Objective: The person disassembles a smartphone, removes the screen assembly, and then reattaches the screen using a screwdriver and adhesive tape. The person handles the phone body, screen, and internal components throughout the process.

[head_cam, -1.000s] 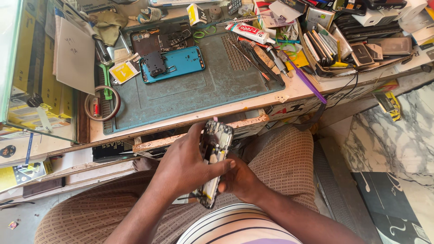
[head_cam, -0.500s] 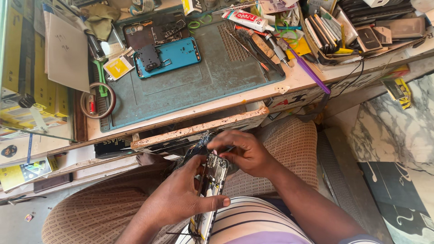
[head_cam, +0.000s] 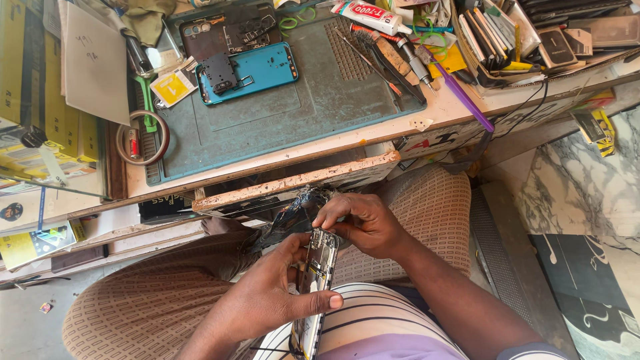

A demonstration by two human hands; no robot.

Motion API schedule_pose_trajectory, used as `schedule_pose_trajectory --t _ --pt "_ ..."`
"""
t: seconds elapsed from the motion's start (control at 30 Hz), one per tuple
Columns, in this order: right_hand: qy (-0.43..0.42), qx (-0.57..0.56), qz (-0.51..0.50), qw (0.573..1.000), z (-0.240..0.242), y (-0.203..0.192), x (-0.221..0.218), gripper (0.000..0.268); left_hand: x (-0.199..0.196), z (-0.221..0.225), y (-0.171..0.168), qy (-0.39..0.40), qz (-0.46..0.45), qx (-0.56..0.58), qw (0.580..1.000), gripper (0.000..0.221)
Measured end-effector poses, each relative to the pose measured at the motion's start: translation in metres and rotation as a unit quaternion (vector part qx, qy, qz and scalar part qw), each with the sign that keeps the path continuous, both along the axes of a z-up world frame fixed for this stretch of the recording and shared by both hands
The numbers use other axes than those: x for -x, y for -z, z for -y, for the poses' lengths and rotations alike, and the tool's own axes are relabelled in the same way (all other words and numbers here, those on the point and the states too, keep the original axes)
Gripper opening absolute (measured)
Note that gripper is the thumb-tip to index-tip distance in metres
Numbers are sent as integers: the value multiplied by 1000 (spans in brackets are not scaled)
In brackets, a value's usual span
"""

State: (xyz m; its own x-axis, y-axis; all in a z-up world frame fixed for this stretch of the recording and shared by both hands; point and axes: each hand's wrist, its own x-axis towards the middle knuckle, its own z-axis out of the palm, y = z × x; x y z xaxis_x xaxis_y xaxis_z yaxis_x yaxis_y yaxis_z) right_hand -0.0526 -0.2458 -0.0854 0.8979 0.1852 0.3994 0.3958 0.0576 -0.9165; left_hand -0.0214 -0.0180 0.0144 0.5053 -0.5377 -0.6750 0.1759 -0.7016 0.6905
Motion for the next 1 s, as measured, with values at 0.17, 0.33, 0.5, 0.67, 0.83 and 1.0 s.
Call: schedule_pose_trajectory --t 0.17,0.33,0.5,0.67,0.83,1.0 --pt "-2 20 6 1000 0 -2 4 15 5 -2 -1 -15 -16 50 998 121" --pt "-14 11 -18 1000 0 1 7 16 7 -1 -4 -7 -29 35 999 117" --pt "-9 11 -8 1000 0 1 10 17 9 -3 -8 -14 -40 55 998 114" --pt "-13 13 -15 1000 1 3 11 17 11 -6 -3 -45 -76 74 993 112" --pt "-37 -66 -116 990 -2 3 13 13 10 -12 7 -52 -77 163 982 108" --pt "-42 -95 -64 993 -4 -5 18 22 8 -13 12 -91 -147 171 970 109"
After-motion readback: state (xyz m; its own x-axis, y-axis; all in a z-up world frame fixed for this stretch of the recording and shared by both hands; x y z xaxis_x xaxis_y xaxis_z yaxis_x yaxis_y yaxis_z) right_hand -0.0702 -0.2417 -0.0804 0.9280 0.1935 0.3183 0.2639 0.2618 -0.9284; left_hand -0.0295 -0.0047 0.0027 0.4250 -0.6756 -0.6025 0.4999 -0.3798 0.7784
